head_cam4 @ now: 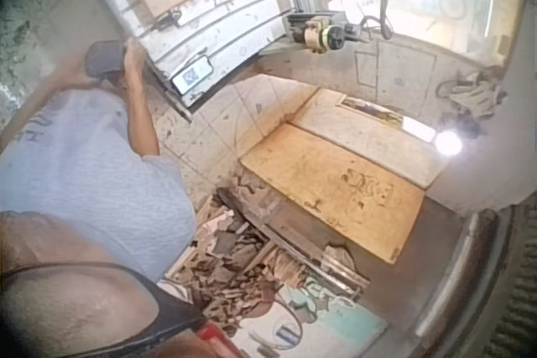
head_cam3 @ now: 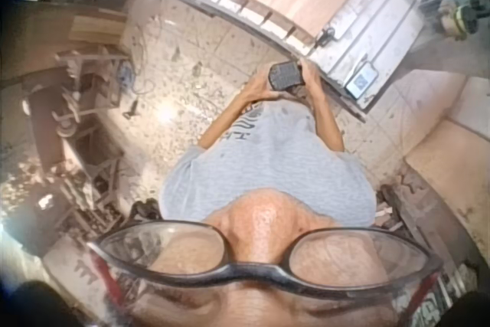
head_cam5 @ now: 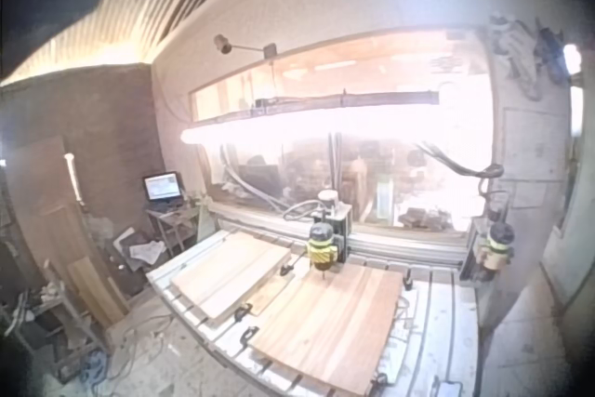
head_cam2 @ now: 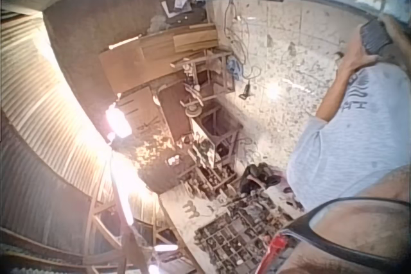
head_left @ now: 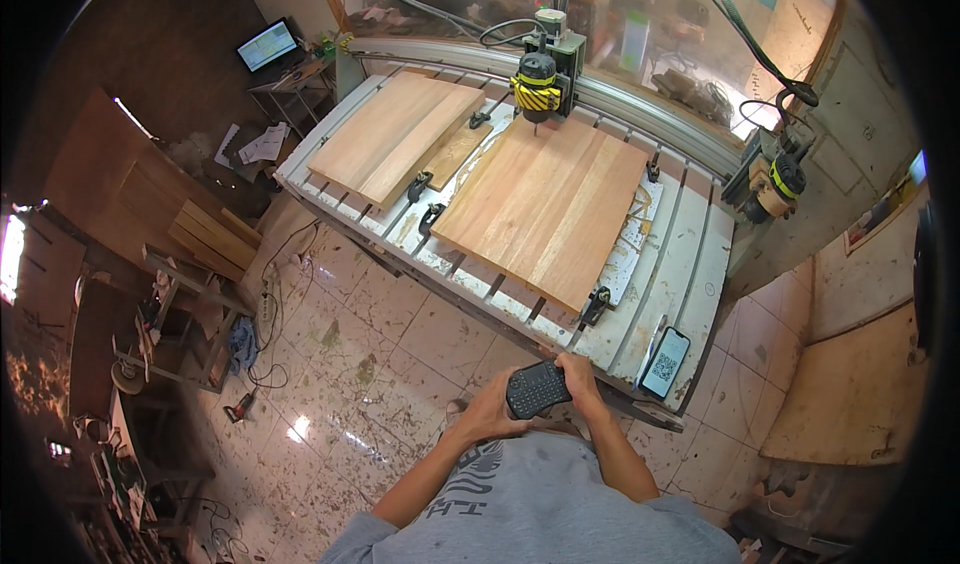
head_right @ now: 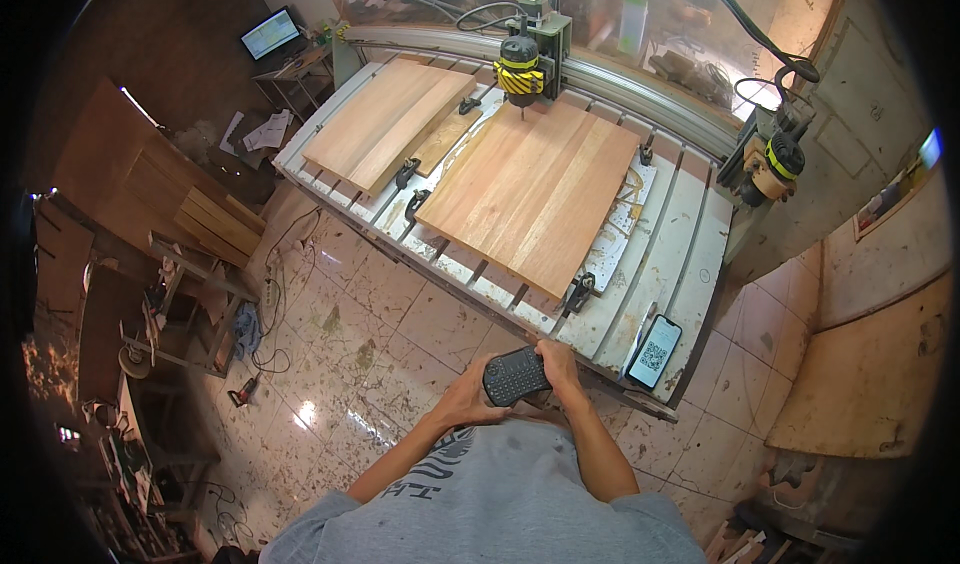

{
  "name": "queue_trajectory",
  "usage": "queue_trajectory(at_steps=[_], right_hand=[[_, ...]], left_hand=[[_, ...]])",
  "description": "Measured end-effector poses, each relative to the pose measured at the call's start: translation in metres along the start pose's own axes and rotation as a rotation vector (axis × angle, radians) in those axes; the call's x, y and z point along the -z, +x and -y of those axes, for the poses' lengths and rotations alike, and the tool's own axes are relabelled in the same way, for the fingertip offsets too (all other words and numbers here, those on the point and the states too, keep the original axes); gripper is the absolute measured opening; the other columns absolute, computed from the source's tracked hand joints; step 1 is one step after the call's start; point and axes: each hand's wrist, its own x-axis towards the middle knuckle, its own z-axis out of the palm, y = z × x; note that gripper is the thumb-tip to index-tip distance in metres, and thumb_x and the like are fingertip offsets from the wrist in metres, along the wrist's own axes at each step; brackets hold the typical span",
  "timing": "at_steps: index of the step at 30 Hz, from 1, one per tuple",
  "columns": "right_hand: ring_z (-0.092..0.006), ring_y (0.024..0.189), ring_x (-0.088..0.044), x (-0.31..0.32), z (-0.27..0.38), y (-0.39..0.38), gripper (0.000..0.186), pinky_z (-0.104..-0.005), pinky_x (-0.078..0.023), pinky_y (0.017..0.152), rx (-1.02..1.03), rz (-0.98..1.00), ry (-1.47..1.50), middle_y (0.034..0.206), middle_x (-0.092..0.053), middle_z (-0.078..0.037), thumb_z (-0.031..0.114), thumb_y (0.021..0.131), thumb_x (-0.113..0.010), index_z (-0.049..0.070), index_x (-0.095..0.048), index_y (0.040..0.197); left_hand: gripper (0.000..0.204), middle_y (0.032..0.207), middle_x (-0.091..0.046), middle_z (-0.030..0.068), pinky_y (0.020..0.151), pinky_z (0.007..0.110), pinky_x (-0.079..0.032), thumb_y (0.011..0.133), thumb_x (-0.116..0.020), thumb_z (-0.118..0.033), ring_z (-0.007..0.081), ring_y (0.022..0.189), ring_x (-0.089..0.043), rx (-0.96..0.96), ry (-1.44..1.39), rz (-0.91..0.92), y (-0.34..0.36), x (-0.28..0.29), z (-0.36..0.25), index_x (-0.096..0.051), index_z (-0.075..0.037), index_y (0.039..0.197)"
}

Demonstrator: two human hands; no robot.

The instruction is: The person places wood panels onto a CNC machine table and secures them using toggle clamps, tightening the clamps with their hands.

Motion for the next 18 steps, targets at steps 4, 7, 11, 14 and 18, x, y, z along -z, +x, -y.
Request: queue_trajectory(at_steps=[4,7,11,14,18], right_hand=[[-0.0271,0.073,-0.062,0.002,-0.003,0.001,0.040,-0.0388,-0.046,0.072,0.013,0.011,-0.028,0.077,-0.067,-0.019,0.032,0.088,-0.053,-0.006,-0.067,0.084],[-0.0290,0.075,-0.064,0.003,-0.002,0.000,0.042,-0.0397,-0.046,0.074,0.032,0.014,-0.068,0.080,-0.068,-0.020,0.033,0.088,-0.052,-0.006,-0.067,0.086],[-0.0303,0.078,-0.065,0.000,0.001,-0.001,0.042,-0.0405,-0.047,0.076,-0.005,-0.030,-0.083,0.083,-0.069,-0.023,0.032,0.088,-0.051,-0.006,-0.068,0.085],[-0.0303,0.078,-0.064,0.001,0.001,0.000,0.042,-0.0404,-0.046,0.076,-0.023,-0.034,-0.107,0.083,-0.069,-0.023,0.031,0.088,-0.051,-0.007,-0.068,0.085],[-0.0313,0.076,-0.062,-0.002,0.008,-0.004,0.041,-0.0402,-0.045,0.076,-0.005,0.016,-0.074,0.082,-0.069,-0.023,0.031,0.088,-0.051,-0.008,-0.067,0.085]], left_hand=[[0.101,0.130,-0.054,0.0221,0.105,0.041,-0.044,0.062,-0.087,-0.033,0.0359,0.124,-0.055,0.011,0.002,0.008,0.001,0.001,-0.003,-0.037,-0.003,0.144],[0.100,0.130,-0.054,0.0220,0.105,0.041,-0.044,0.062,-0.087,-0.032,0.0356,0.124,-0.055,0.010,-0.002,0.014,0.001,0.002,-0.004,-0.037,-0.003,0.144],[0.100,0.130,-0.054,0.0218,0.105,0.041,-0.044,0.062,-0.087,-0.031,0.0356,0.124,-0.055,0.001,0.000,0.000,0.001,0.000,-0.001,-0.038,-0.003,0.144],[0.100,0.131,-0.054,0.0217,0.105,0.041,-0.044,0.062,-0.087,-0.031,0.0356,0.124,-0.055,0.012,-0.021,0.007,0.003,0.001,-0.002,-0.038,-0.003,0.144],[0.101,0.131,-0.055,0.0213,0.105,0.041,-0.045,0.062,-0.088,-0.032,0.0354,0.125,-0.055,0.044,-0.016,-0.005,-0.003,0.004,-0.004,-0.038,-0.003,0.145]])
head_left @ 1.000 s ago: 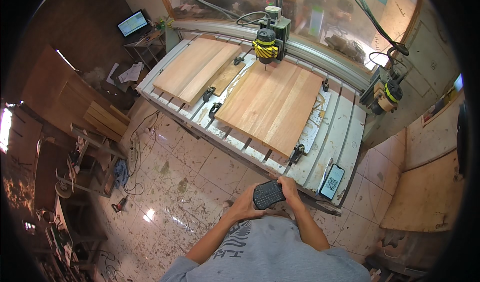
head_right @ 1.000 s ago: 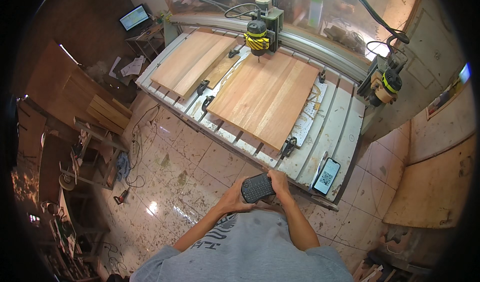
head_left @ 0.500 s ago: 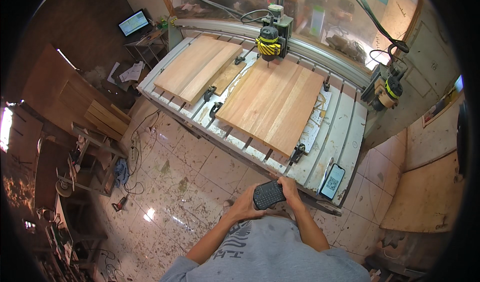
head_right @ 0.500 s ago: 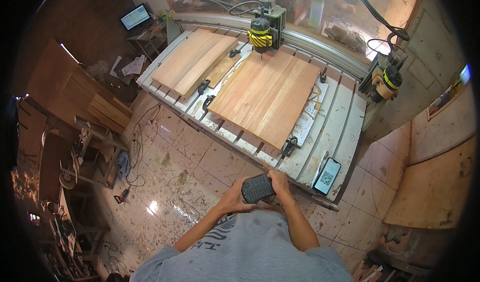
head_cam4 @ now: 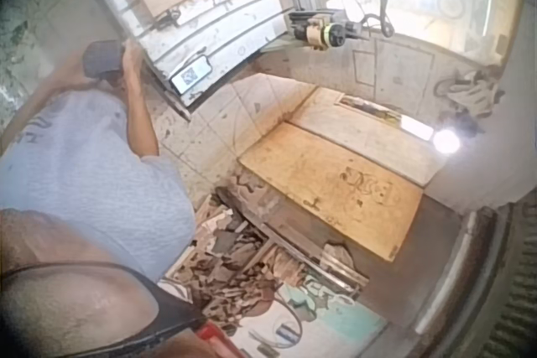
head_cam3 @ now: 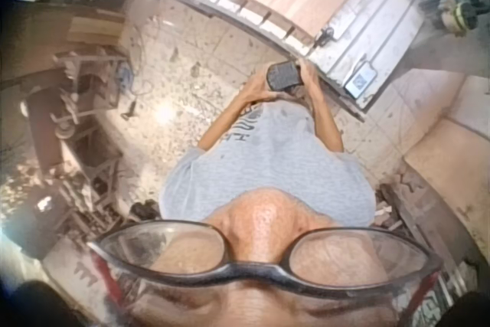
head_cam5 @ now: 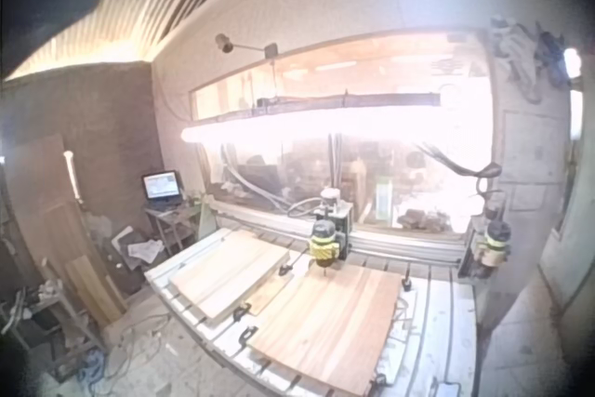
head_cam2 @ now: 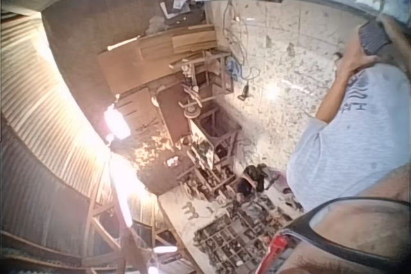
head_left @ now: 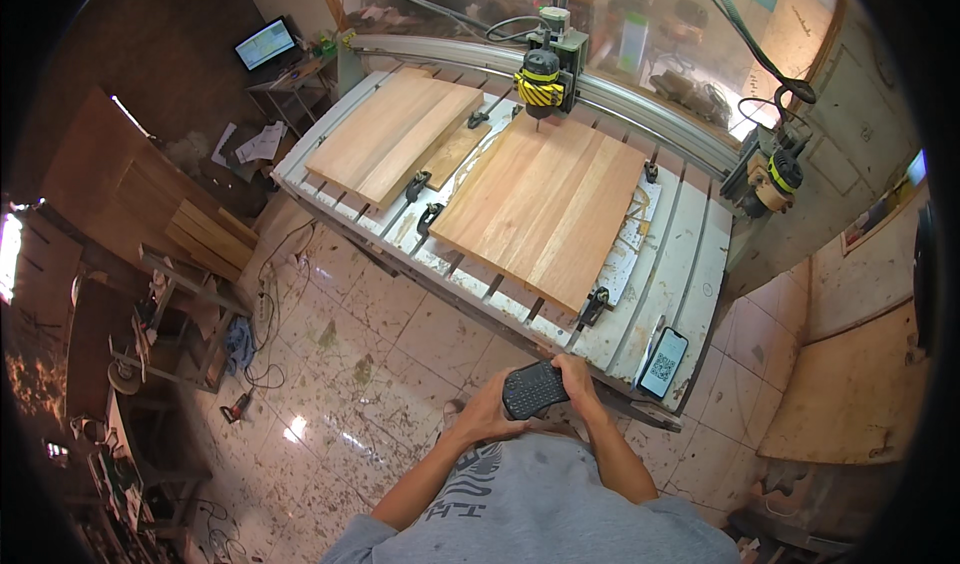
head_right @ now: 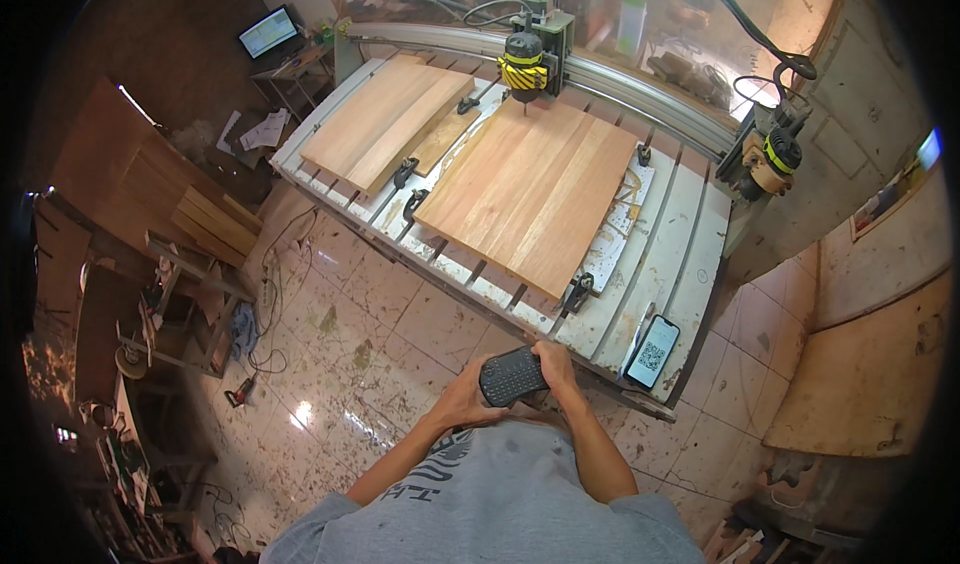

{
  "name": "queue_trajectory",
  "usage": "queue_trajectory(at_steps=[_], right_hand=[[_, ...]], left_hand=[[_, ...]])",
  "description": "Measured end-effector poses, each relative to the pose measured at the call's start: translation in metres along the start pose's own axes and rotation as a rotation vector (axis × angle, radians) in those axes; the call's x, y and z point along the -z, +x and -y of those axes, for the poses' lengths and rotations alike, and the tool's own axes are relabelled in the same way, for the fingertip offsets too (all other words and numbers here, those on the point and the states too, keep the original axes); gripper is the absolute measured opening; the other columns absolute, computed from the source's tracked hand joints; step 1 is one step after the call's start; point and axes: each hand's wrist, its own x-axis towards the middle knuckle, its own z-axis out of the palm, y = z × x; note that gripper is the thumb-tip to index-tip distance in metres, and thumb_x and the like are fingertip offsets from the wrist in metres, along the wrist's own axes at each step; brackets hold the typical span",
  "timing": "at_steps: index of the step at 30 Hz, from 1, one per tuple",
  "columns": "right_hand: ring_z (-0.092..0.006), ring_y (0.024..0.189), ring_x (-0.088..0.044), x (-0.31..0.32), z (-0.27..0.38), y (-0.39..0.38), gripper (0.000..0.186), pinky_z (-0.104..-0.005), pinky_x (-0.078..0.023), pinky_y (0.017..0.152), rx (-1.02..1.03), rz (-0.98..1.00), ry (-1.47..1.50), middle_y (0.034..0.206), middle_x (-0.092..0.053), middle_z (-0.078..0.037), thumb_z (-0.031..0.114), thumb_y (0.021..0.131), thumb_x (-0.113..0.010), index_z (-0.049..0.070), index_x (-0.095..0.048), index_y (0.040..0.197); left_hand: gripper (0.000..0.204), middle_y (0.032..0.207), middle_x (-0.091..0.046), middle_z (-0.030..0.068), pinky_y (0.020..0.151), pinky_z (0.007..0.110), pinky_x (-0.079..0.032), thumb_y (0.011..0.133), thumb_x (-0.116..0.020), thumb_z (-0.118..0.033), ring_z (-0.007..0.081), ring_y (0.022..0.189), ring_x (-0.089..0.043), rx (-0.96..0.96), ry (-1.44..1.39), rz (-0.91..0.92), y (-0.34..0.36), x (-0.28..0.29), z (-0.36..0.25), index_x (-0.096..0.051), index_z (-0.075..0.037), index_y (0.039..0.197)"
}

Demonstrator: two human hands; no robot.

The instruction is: The person places wood panels onto a CNC machine table and secures them using toggle clamps, tightening the clamps with their hands.

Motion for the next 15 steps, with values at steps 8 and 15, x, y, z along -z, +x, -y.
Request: queue_trajectory(at_steps=[8,15], right_hand=[[-0.0322,0.075,-0.060,-0.003,0.000,-0.002,0.038,-0.0407,-0.045,0.075,-0.027,-0.018,-0.062,0.084,-0.068,-0.022,0.030,0.086,-0.052,-0.005,-0.067,0.085],[-0.0250,0.074,-0.060,-0.009,-0.012,0.000,0.038,-0.0369,-0.044,0.072,-0.040,0.063,0.132,0.079,-0.067,-0.015,0.030,0.087,-0.056,-0.006,-0.066,0.080]], left_hand=[[0.103,0.131,-0.055,0.0212,0.106,0.041,-0.044,0.061,-0.089,-0.035,0.0352,0.125,-0.055,-0.006,0.032,0.004,-0.004,-0.001,0.006,-0.039,-0.004,0.145],[0.101,0.131,-0.056,0.0214,0.106,0.040,-0.043,0.062,-0.089,-0.034,0.0351,0.125,-0.055,0.034,0.002,-0.017,-0.012,0.005,-0.003,-0.039,-0.003,0.144]])
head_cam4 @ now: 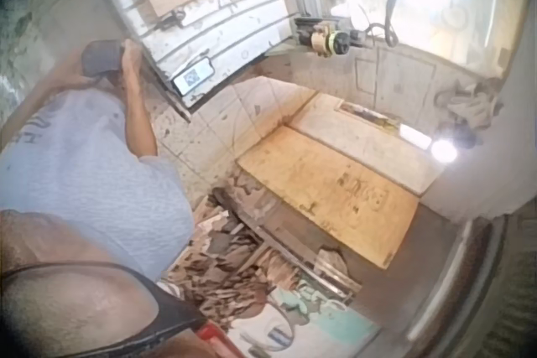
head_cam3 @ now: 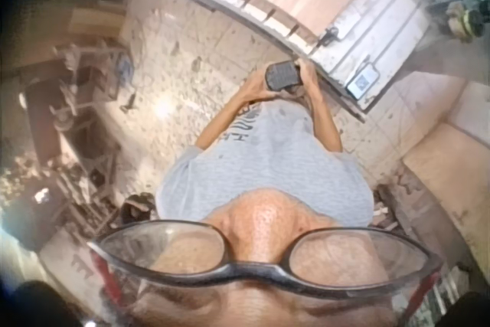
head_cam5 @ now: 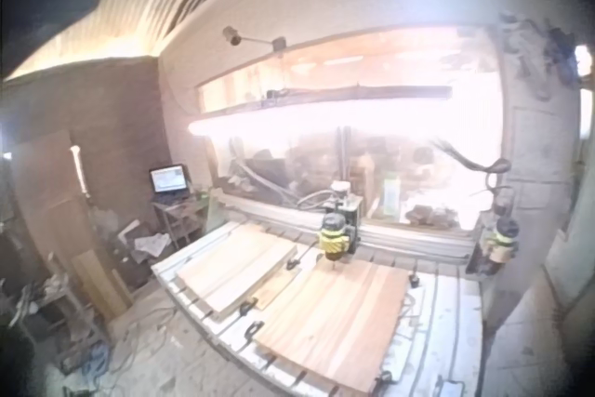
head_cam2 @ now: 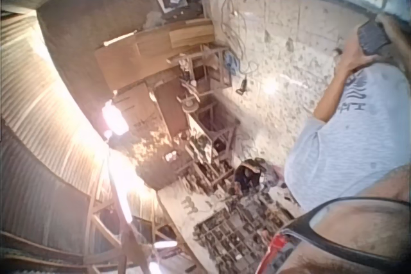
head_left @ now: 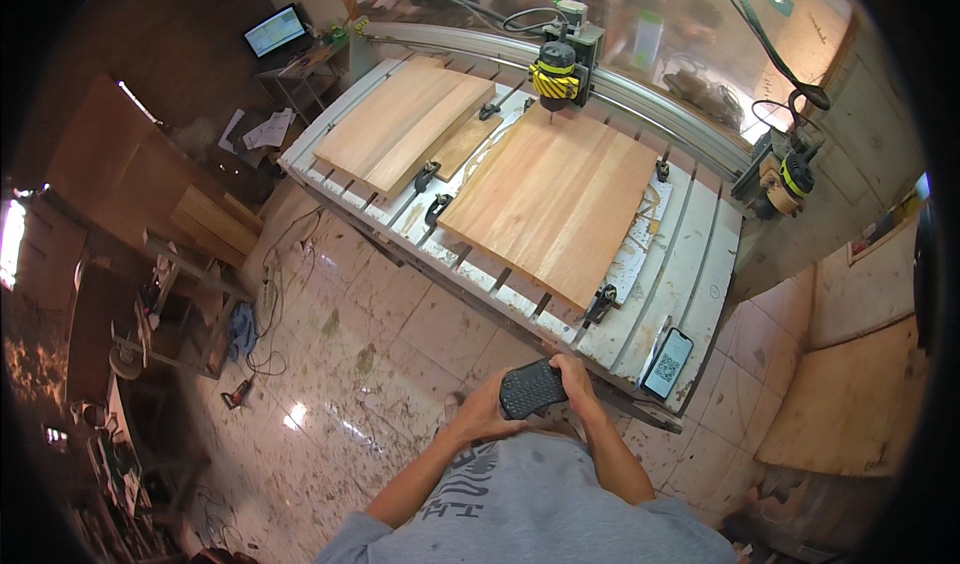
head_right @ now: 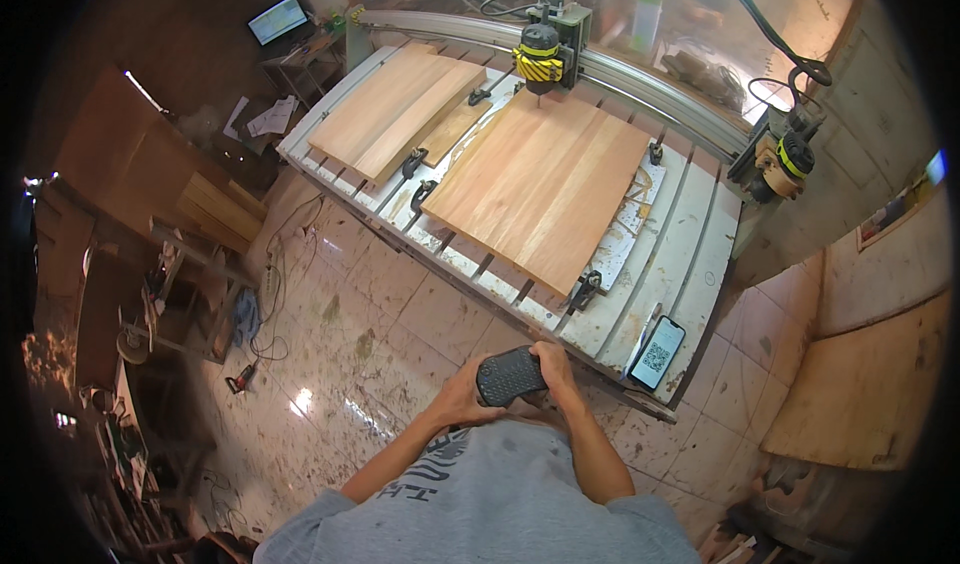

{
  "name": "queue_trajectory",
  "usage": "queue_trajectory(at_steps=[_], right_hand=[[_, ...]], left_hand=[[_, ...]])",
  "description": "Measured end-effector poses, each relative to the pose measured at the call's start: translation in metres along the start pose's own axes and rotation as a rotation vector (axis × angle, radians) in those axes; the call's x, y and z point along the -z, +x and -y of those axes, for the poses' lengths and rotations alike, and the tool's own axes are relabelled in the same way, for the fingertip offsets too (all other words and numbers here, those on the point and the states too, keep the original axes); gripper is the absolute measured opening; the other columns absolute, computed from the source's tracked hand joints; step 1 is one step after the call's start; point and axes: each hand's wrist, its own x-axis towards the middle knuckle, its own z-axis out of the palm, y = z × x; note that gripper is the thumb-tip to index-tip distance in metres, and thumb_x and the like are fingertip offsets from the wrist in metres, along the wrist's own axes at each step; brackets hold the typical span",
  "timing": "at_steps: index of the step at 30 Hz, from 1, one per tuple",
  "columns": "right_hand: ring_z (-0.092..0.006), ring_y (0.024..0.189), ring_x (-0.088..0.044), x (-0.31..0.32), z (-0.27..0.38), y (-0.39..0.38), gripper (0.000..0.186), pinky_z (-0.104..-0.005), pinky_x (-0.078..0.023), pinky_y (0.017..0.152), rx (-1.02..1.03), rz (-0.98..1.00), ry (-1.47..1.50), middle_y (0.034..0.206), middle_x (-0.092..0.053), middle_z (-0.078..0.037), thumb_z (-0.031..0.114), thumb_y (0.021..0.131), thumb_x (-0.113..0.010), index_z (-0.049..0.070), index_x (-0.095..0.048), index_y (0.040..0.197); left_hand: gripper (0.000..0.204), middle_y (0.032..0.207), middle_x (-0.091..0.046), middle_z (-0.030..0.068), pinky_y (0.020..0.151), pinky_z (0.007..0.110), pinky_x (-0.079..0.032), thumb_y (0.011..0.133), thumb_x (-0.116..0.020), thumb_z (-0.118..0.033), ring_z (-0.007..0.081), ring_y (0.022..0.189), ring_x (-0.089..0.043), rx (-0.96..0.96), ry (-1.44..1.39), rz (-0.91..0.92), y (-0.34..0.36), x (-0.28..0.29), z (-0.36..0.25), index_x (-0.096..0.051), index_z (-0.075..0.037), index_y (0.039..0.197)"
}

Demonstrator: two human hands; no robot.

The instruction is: The person places wood panels onto a CNC machine table and secures them using toggle clamps, tightening the clamps with their hands.

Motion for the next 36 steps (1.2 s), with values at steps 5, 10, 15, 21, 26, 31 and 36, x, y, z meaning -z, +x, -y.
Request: queue_trajectory(at_steps=[5,10,15,21,26,31,36], right_hand=[[-0.0159,0.073,-0.058,-0.016,0.008,-0.009,0.034,-0.0326,-0.043,0.068,-0.138,0.067,0.208,0.080,-0.063,-0.002,0.032,0.090,-0.059,-0.001,-0.067,0.083],[-0.0144,0.082,-0.059,-0.035,0.019,-0.013,0.035,-0.0294,-0.045,0.078,-0.314,0.220,0.258,0.086,-0.062,-0.001,0.041,0.093,-0.060,0.007,-0.067,0.091],[-0.0170,0.091,-0.063,-0.069,0.030,-0.013,0.043,-0.0315,-0.046,0.084,-0.396,0.321,0.193,0.099,-0.066,-0.005,0.047,0.094,-0.060,0.006,-0.067,0.103],[-0.0181,0.091,-0.064,-0.112,0.025,-0.015,0.048,-0.0322,-0.047,0.086,-0.422,0.398,0.125,0.107,-0.067,-0.007,0.049,0.096,-0.060,0.005,-0.068,0.112],[-0.0181,0.091,-0.063,-0.153,0.025,-0.024,0.050,-0.0330,-0.047,0.085,-0.442,0.470,0.119,0.101,-0.068,-0.008,0.050,0.097,-0.058,0.003,-0.070,0.107],[-0.0190,0.086,-0.067,-0.221,0.047,-0.049,0.050,-0.0336,-0.052,0.081,-0.411,0.570,0.054,0.099,-0.070,-0.010,0.048,0.098,-0.057,0.001,-0.069,0.108],[-0.0182,0.076,-0.068,-0.311,0.051,-0.071,0.043,-0.0343,-0.054,0.075,-0.401,0.678,-0.014,0.088,-0.071,-0.006,0.047,0.099,-0.056,0.005,-0.070,0.098]], left_hand=[[0.101,0.131,-0.056,0.0224,0.106,0.041,-0.044,0.062,-0.089,-0.033,0.0363,0.125,-0.055,0.008,0.009,-0.029,-0.009,0.002,0.019,-0.039,-0.001,0.144],[0.102,0.134,-0.054,0.0230,0.104,0.042,-0.045,0.063,-0.088,-0.032,0.0383,0.124,-0.055,0.048,0.054,-0.101,-0.036,0.007,0.025,-0.037,0.000,0.145],[0.102,0.135,-0.052,0.0240,0.103,0.043,-0.046,0.065,-0.088,-0.033,0.0396,0.126,-0.054,0.184,0.063,-0.193,-0.068,0.009,0.042,-0.034,0.001,0.145],[0.104,0.134,-0.054,0.0239,0.104,0.043,-0.045,0.063,-0.088,-0.037,0.0376,0.125,-0.055,0.196,-0.014,-0.303,-0.105,0.022,0.062,-0.035,-0.001,0.145],[0.104,0.134,-0.054,0.0234,0.104,0.042,-0.045,0.064,-0.088,-0.037,0.0373,0.126,-0.055,0.289,-0.074,-0.324,-0.142,0.044,0.069,-0.034,-0.002,0.146],[0.103,0.134,-0.054,0.0229,0.104,0.042,-0.045,0.064,-0.088,-0.037,0.0368,0.125,-0.056,0.273,-0.139,-0.458,-0.193,0.066,0.100,-0.035,-0.002,0.146],[0.099,0.128,-0.056,0.0233,0.102,0.042,-0.047,0.062,-0.086,-0.028,0.0393,0.121,-0.056,0.295,-0.143,-0.606,-0.260,0.101,0.132,-0.037,-0.002,0.144]])
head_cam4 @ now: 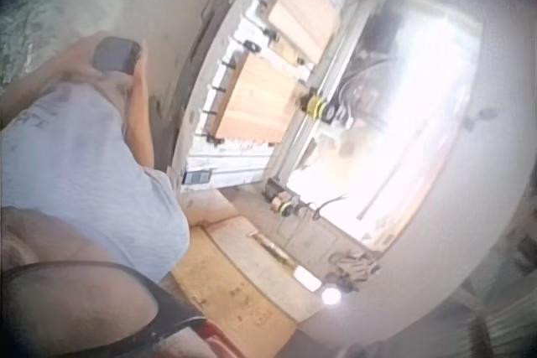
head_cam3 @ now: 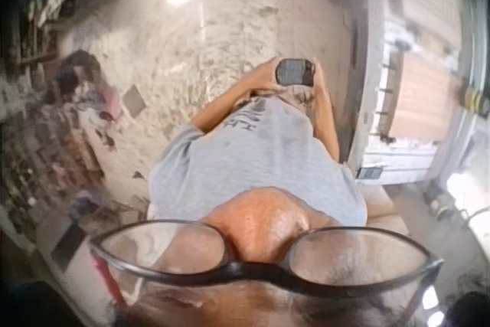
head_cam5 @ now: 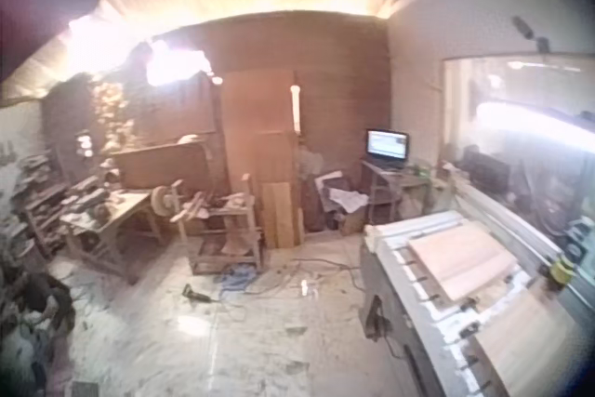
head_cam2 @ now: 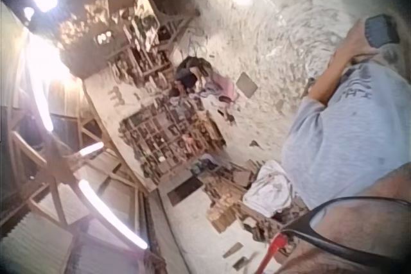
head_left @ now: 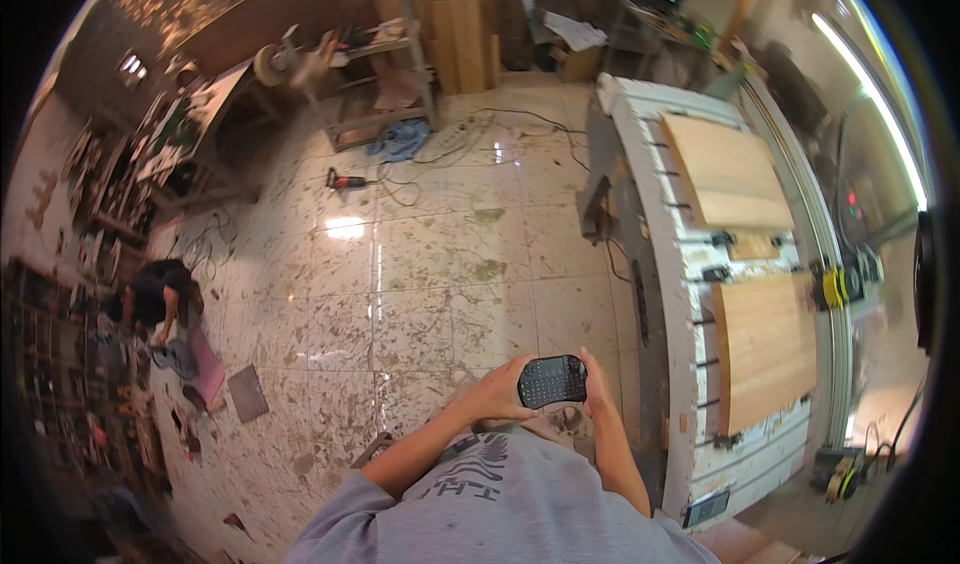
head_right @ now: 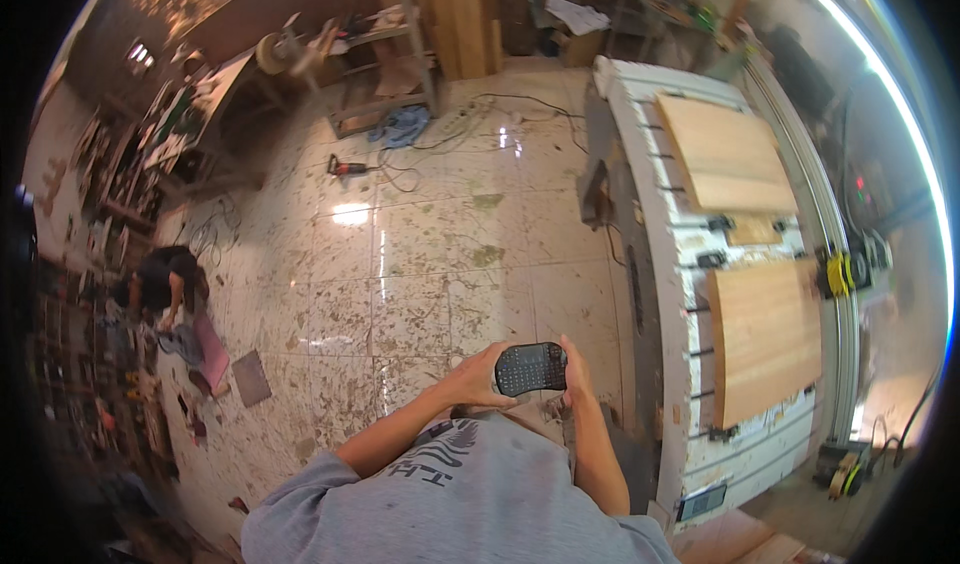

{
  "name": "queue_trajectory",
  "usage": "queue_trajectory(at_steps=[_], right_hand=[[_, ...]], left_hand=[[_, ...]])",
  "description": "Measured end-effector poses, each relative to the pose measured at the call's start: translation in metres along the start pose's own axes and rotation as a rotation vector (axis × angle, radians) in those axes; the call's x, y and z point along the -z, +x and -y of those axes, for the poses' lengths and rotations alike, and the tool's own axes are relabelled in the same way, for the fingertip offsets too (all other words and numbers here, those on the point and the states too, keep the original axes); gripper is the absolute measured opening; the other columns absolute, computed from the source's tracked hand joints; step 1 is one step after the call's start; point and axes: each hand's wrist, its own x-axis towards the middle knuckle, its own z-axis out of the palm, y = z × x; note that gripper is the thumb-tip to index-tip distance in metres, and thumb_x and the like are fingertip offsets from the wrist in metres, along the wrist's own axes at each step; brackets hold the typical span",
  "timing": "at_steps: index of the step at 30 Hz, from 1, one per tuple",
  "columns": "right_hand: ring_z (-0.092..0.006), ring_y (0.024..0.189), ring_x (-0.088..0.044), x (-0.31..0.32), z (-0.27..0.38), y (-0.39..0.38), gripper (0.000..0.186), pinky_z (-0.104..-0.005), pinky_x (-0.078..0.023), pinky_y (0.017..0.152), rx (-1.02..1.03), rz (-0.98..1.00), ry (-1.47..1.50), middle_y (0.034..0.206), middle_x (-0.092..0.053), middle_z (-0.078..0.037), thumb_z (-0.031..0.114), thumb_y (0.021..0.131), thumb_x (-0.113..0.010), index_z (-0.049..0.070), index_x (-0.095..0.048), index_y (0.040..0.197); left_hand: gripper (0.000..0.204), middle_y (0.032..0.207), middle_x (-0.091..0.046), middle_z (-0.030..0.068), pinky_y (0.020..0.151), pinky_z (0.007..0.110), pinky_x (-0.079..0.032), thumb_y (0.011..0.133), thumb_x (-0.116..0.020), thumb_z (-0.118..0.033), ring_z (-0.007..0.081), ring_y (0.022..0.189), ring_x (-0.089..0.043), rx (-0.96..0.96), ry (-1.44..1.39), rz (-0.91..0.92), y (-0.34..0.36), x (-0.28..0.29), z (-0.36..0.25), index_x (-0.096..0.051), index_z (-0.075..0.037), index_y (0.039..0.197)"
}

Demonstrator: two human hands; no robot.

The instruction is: The person places wood panels onto a CNC machine table and secures them using toggle clamps, tightening the clamps with their hands.

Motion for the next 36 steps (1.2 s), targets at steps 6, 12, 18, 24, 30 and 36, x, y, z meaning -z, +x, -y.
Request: queue_trajectory(at_steps=[6,12,18,24,30,36], right_hand=[[-0.0167,0.077,-0.068,-0.119,0.008,0.036,0.041,-0.0327,-0.054,0.076,-0.027,0.109,-0.194,0.087,-0.071,-0.005,0.044,0.099,-0.055,0.006,-0.071,0.095],[-0.0158,0.073,-0.066,-0.224,0.003,0.076,0.040,-0.0303,-0.051,0.074,-0.083,0.346,-0.449,0.082,-0.070,-0.004,0.041,0.101,-0.054,0.007,-0.071,0.091],[-0.0157,0.068,-0.064,-0.320,-0.019,0.129,0.040,-0.0299,-0.050,0.071,-0.150,0.501,-0.681,0.078,-0.068,-0.004,0.040,0.101,-0.054,0.006,-0.071,0.090],[-0.0155,0.070,-0.063,-0.434,-0.002,0.177,0.042,-0.0299,-0.049,0.069,-0.189,0.637,-0.751,0.079,-0.067,-0.004,0.041,0.100,-0.054,0.003,-0.071,0.092],[-0.0157,0.069,-0.063,-0.543,0.034,0.233,0.043,-0.0302,-0.050,0.070,-0.126,0.690,-0.858,0.079,-0.066,-0.004,0.045,0.099,-0.054,0.006,-0.069,0.089],[-0.0150,0.073,-0.062,-0.613,0.031,0.267,0.046,-0.0298,-0.049,0.072,-0.236,0.781,-0.937,0.082,-0.066,-0.003,0.049,0.100,-0.054,0.005,-0.068,0.094]], left_hand=[[0.096,0.130,-0.055,0.0228,0.102,0.043,-0.047,0.061,-0.085,-0.028,0.0388,0.121,-0.056,0.024,-0.029,-0.204,-0.041,0.078,0.047,-0.040,-0.002,0.142],[0.097,0.133,-0.053,0.0225,0.105,0.043,-0.045,0.062,-0.085,-0.029,0.0385,0.124,-0.054,0.121,-0.067,-0.516,-0.093,0.112,0.087,-0.040,-0.001,0.143],[0.100,0.137,-0.051,0.0236,0.108,0.042,-0.043,0.064,-0.085,-0.032,0.0383,0.128,-0.052,0.288,-0.165,-0.763,-0.123,0.147,0.097,-0.037,0.001,0.145],[0.102,0.138,-0.049,0.0244,0.108,0.042,-0.044,0.065,-0.086,-0.031,0.0386,0.129,-0.051,0.386,-0.032,-0.883,-0.107,0.209,0.167,-0.034,0.002,0.146],[0.102,0.134,-0.051,0.0244,0.104,0.043,-0.047,0.067,-0.085,-0.029,0.0406,0.125,-0.053,0.456,0.058,-1.018,-0.065,0.298,0.200,-0.031,0.002,0.148],[0.100,0.130,-0.053,0.0243,0.099,0.044,-0.049,0.070,-0.084,-0.030,0.0412,0.119,-0.056,0.645,-0.004,-1.144,-0.056,0.346,0.209,-0.031,0.000,0.148]])
